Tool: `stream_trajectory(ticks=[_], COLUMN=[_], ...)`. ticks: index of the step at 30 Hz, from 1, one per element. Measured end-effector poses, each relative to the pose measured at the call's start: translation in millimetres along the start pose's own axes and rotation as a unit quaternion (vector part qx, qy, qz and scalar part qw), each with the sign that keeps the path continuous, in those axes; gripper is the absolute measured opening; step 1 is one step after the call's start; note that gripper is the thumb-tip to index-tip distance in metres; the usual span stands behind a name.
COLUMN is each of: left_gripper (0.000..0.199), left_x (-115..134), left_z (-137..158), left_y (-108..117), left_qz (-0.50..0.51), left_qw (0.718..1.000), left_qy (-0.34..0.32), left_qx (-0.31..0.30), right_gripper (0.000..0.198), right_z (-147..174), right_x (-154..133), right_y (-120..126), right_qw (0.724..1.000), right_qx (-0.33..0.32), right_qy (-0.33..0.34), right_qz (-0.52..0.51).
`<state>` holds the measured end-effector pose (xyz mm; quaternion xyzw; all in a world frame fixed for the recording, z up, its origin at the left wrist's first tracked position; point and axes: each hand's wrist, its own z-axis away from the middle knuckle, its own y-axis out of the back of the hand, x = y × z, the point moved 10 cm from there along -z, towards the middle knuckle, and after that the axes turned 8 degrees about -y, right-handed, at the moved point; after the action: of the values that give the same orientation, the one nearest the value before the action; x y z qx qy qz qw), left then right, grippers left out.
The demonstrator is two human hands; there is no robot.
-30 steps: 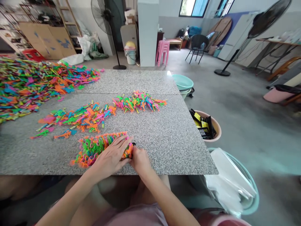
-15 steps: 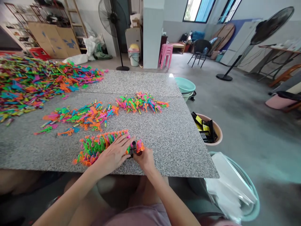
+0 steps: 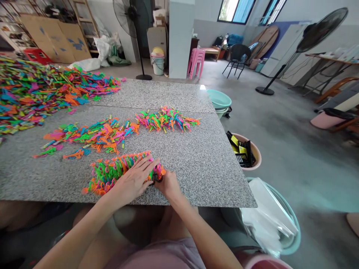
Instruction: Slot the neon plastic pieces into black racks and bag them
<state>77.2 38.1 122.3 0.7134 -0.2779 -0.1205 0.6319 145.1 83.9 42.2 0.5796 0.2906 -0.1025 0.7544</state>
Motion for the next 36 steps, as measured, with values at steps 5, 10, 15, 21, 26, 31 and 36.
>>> stream_trajectory(ticks=[5, 10, 15, 21, 26, 31, 36], left_gripper=[0.057, 0.027, 0.021, 0.029, 0.033, 0.029, 0.027], left_x=[2.7, 1.4, 1.9, -1.8, -1.4, 2.3, 1.9], left_z=[-3.9, -6.1, -6.3, -6.2, -5.8, -5.8, -2.5], left_y=[2.7, -1.9, -8.0, -8.6, -14.1, -9.6, -5.7], left_qz=[0.016, -0.025, -0.04, -0.02, -0.038, -0.044, -0.045], left_qw=[1.0, 0.999, 0.999, 0.998, 0.998, 0.999, 0.999], left_qy=[0.0, 0.018, 0.017, 0.042, 0.011, 0.005, -0.011], left_qx=[-0.013, -0.011, -0.019, -0.05, -0.054, -0.019, 0.007], right_gripper=[0.022, 0.014, 0.019, 0.031, 0.019, 0.016, 0.022], right_z=[6.7, -0.2, -81.0, -207.7, -226.1, -145.0, -80.9], right_x=[-10.2, -12.6, 3.6, -22.6, -27.1, 30.4, 56.9], right_y=[-14.6, -17.1, 30.0, 56.1, 54.7, 43.9, 44.7], right_qw=[0.998, 0.99, 0.995, 0.994, 0.992, 0.994, 0.983], right_qx=[-0.014, -0.089, -0.051, 0.097, 0.107, 0.073, -0.009], right_qy=[0.036, 0.107, 0.08, -0.05, -0.066, -0.053, -0.015], right_qz=[0.039, 0.024, -0.015, 0.011, 0.008, 0.064, 0.182])
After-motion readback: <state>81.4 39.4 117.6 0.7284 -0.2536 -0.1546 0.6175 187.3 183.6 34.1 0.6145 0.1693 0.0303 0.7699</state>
